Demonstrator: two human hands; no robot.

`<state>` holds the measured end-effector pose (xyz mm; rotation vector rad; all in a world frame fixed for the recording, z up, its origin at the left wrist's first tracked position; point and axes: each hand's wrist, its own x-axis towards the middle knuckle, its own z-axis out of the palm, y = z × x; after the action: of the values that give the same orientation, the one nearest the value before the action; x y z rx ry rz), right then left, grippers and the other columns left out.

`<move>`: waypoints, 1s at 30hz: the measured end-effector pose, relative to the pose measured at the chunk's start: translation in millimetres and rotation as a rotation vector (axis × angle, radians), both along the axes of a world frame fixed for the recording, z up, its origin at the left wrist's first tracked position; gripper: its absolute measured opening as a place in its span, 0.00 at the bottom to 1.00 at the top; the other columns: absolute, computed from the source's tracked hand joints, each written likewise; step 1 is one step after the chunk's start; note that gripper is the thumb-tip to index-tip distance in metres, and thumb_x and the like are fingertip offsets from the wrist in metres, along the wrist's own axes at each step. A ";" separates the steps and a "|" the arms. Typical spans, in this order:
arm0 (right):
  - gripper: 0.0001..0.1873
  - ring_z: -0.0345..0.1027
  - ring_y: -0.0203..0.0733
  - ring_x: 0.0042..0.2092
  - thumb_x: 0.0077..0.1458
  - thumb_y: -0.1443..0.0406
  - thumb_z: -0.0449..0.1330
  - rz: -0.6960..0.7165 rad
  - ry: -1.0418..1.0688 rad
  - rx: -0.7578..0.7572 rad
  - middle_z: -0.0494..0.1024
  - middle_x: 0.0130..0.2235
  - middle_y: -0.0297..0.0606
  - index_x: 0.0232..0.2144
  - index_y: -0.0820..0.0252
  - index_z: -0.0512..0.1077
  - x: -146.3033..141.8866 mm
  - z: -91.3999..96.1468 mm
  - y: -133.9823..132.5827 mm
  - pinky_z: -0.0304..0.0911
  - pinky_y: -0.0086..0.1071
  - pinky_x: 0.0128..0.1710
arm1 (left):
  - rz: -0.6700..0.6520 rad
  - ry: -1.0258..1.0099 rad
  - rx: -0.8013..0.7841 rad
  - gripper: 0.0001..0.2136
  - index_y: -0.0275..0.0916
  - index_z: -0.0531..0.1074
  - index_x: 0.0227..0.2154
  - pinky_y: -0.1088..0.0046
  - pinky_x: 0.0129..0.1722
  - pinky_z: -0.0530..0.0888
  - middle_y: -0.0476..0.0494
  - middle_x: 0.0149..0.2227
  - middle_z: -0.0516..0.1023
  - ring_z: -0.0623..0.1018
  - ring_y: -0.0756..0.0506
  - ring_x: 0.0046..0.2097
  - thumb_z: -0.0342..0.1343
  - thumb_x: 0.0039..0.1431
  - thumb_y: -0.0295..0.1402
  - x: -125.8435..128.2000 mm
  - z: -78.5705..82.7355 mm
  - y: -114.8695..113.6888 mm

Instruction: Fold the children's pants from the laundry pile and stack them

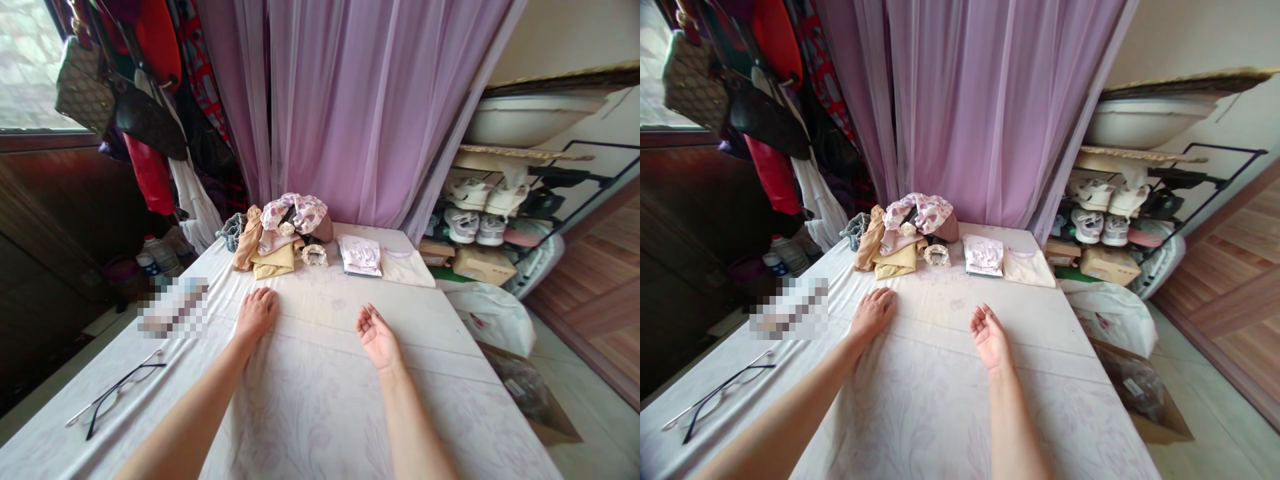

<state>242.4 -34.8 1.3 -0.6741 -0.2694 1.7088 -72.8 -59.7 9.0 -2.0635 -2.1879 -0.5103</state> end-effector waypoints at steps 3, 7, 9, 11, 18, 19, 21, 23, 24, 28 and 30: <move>0.07 0.76 0.33 0.33 0.51 0.70 0.64 -0.003 0.008 -0.023 0.82 0.33 0.35 0.35 0.59 0.77 0.7 0.3 1.7 0.73 0.26 0.34 | 0.003 0.001 -0.010 0.17 0.41 0.71 0.53 0.55 0.60 0.63 0.39 0.58 0.71 0.68 0.37 0.60 0.47 0.65 0.37 0.1 0.1 -0.2; 0.06 0.76 0.32 0.33 0.52 0.70 0.64 -0.004 0.004 -0.046 0.82 0.33 0.32 0.34 0.57 0.77 2.2 -0.2 4.5 0.73 0.26 0.33 | -0.001 -0.004 0.000 0.17 0.41 0.71 0.52 0.54 0.60 0.64 0.39 0.58 0.71 0.68 0.37 0.60 0.47 0.64 0.37 -0.4 -0.2 -0.3; 0.06 0.76 0.32 0.33 0.52 0.70 0.64 0.003 0.001 -0.042 0.82 0.33 0.32 0.34 0.57 0.77 2.9 -1.0 5.0 0.73 0.26 0.33 | -0.005 -0.008 0.005 0.17 0.41 0.72 0.52 0.54 0.60 0.64 0.39 0.58 0.71 0.68 0.37 0.60 0.47 0.64 0.37 -0.5 0.1 -0.4; 0.06 0.76 0.32 0.33 0.53 0.69 0.64 0.007 0.005 -0.037 0.82 0.33 0.32 0.35 0.57 0.77 3.8 -2.6 5.1 0.73 0.26 0.34 | 0.000 -0.008 -0.004 0.17 0.42 0.72 0.52 0.55 0.60 0.64 0.39 0.58 0.71 0.68 0.37 0.60 0.47 0.64 0.37 -0.3 0.9 -0.7; 0.05 0.75 0.30 0.31 0.53 0.70 0.62 -0.034 0.093 -0.019 0.81 0.31 0.27 0.32 0.55 0.75 15.8 -13.9 12.7 0.72 0.27 0.33 | 0.000 -0.007 -0.020 0.17 0.43 0.71 0.52 0.56 0.60 0.63 0.40 0.58 0.71 0.68 0.38 0.60 0.47 0.65 0.37 0.3 1.9 -1.1; 0.05 0.74 0.30 0.31 0.52 0.70 0.63 -0.036 0.107 -0.013 0.81 0.30 0.26 0.31 0.55 0.75 18.0 -15.6 14.9 0.71 0.26 0.32 | -0.002 -0.011 -0.017 0.17 0.43 0.71 0.52 0.56 0.60 0.63 0.40 0.58 0.71 0.68 0.38 0.60 0.47 0.64 0.37 0.4 1.8 -1.0; 0.03 0.73 0.29 0.30 0.52 0.68 0.63 -0.051 0.134 -0.015 0.80 0.29 0.26 0.31 0.55 0.75 21.0 -18.3 18.9 0.70 0.26 0.31 | 0.000 -0.017 -0.010 0.16 0.43 0.72 0.52 0.55 0.60 0.63 0.39 0.58 0.71 0.68 0.37 0.60 0.47 0.64 0.36 0.8 1.9 -1.1; 0.02 0.73 0.30 0.30 0.52 0.67 0.62 -0.057 0.152 -0.011 0.80 0.29 0.27 0.31 0.55 0.75 22.1 -19.9 21.3 0.69 0.27 0.31 | 0.009 -0.019 -0.008 0.16 0.43 0.72 0.52 0.54 0.60 0.63 0.39 0.58 0.71 0.68 0.37 0.60 0.48 0.64 0.36 1.3 2.7 -1.2; 0.02 0.73 0.31 0.30 0.52 0.67 0.62 -0.054 0.161 -0.006 0.80 0.30 0.27 0.32 0.55 0.75 22.2 -20.3 21.8 0.69 0.28 0.31 | 0.011 -0.019 -0.011 0.16 0.43 0.72 0.52 0.55 0.60 0.63 0.39 0.58 0.71 0.68 0.37 0.60 0.48 0.64 0.36 1.6 3.2 -1.3; 0.04 0.73 0.32 0.31 0.52 0.66 0.62 -0.031 0.208 -0.018 0.80 0.31 0.28 0.33 0.55 0.75 22.5 -19.9 21.7 0.69 0.28 0.31 | 0.012 -0.028 -0.047 0.16 0.43 0.72 0.52 0.57 0.59 0.65 0.40 0.58 0.72 0.69 0.38 0.59 0.48 0.63 0.36 0.6 5.0 0.5; 0.04 0.73 0.31 0.31 0.53 0.66 0.62 -0.022 0.194 -0.011 0.80 0.31 0.28 0.33 0.55 0.75 23.2 -19.5 21.8 0.68 0.28 0.31 | 0.015 -0.029 -0.077 0.16 0.44 0.72 0.51 0.58 0.58 0.66 0.41 0.58 0.72 0.70 0.39 0.59 0.49 0.62 0.35 -1.3 6.4 4.7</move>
<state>265.7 -13.0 -18.2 -0.5131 -0.1160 1.7419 -74.0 -55.0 15.4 -2.0885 -2.2720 -0.4652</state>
